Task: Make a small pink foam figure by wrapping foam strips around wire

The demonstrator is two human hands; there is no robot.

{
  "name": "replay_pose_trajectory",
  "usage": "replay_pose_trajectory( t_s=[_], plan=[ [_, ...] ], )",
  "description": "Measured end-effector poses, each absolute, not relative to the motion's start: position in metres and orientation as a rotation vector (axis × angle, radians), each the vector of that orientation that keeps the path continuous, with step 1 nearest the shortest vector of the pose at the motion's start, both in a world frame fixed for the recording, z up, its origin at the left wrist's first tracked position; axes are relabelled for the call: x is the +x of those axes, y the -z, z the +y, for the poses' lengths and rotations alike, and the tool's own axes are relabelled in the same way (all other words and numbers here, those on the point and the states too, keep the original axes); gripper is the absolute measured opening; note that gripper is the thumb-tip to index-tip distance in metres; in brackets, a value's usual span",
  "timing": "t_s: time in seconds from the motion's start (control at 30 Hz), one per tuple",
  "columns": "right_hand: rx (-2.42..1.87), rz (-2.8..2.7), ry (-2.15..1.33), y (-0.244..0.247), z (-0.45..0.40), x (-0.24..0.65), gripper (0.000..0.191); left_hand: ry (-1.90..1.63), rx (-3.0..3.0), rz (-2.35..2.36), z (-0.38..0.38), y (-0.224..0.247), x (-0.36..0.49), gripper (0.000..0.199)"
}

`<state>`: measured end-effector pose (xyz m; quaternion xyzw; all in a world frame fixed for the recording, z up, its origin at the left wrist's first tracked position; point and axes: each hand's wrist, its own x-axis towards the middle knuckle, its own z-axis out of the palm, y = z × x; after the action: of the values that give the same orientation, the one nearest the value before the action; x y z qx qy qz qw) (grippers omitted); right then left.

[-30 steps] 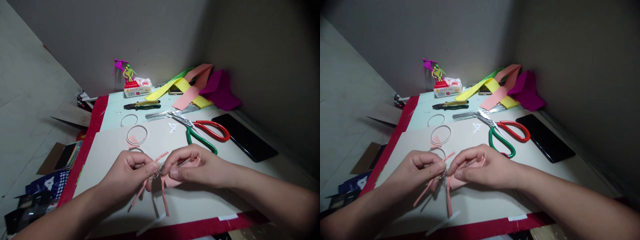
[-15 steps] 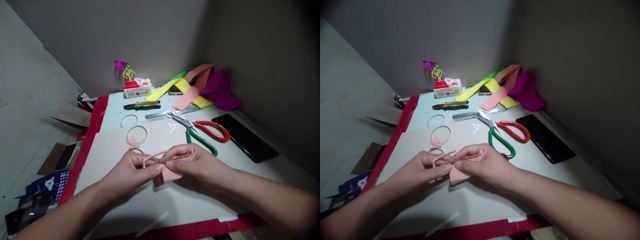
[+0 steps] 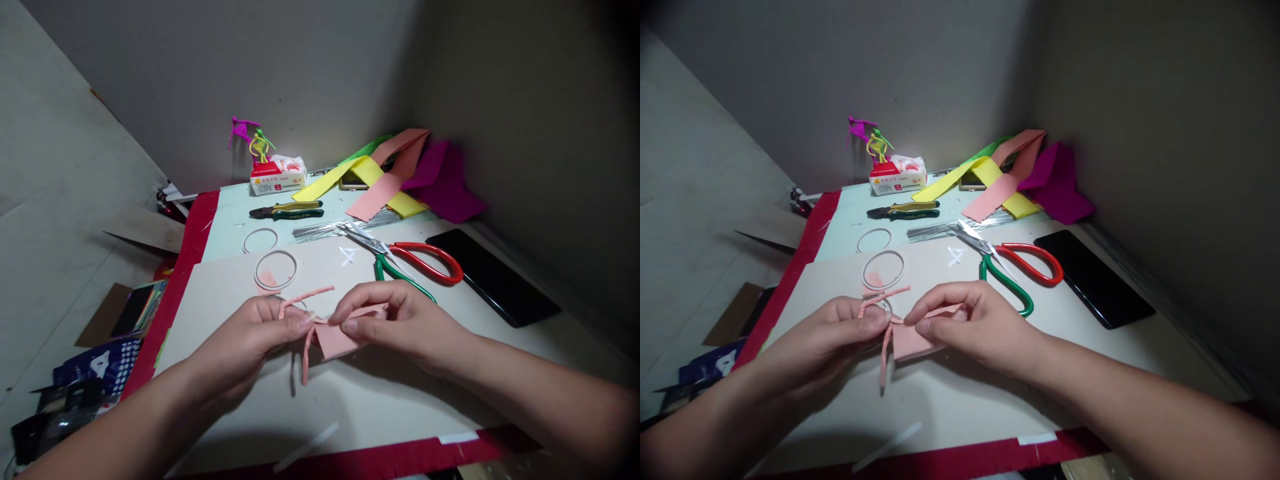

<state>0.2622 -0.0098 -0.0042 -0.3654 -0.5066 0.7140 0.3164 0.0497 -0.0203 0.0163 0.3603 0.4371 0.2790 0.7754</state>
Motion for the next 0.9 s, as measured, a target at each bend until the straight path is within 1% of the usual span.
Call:
replay_pose_trajectory(
  t_s=[0.23,0.4,0.5,0.67,0.8,0.9],
  plan=[
    [-1.027,-1.473,-1.826,0.002,-0.0048,0.2646,0.004,-0.624,0.767,0.975,-0.0208,-0.0187,0.0499,0.022],
    [-0.905,-1.392,-1.913,0.0039,-0.0049,0.2644,0.01,-0.662,0.795,0.967,-0.0219,-0.0208,0.0487,0.027],
    [-0.887,-1.37,-1.927,0.0042,-0.0052,0.2653,0.014,-0.66,0.793,0.963,-0.0217,-0.0208,0.0483,0.024],
    [-0.938,-1.377,-1.823,0.006,-0.0052,0.2667,0.023,-0.649,0.802,1.032,-0.0207,-0.0179,0.0476,0.025],
    [-0.992,-1.448,-1.678,0.0058,-0.0046,0.2658,0.016,-0.667,0.817,1.045,-0.019,-0.0166,0.0468,0.025],
    [-1.024,-1.444,-1.664,0.0057,-0.0047,0.2646,0.016,-0.681,0.843,1.049,-0.0189,-0.017,0.046,0.026]
  ],
)
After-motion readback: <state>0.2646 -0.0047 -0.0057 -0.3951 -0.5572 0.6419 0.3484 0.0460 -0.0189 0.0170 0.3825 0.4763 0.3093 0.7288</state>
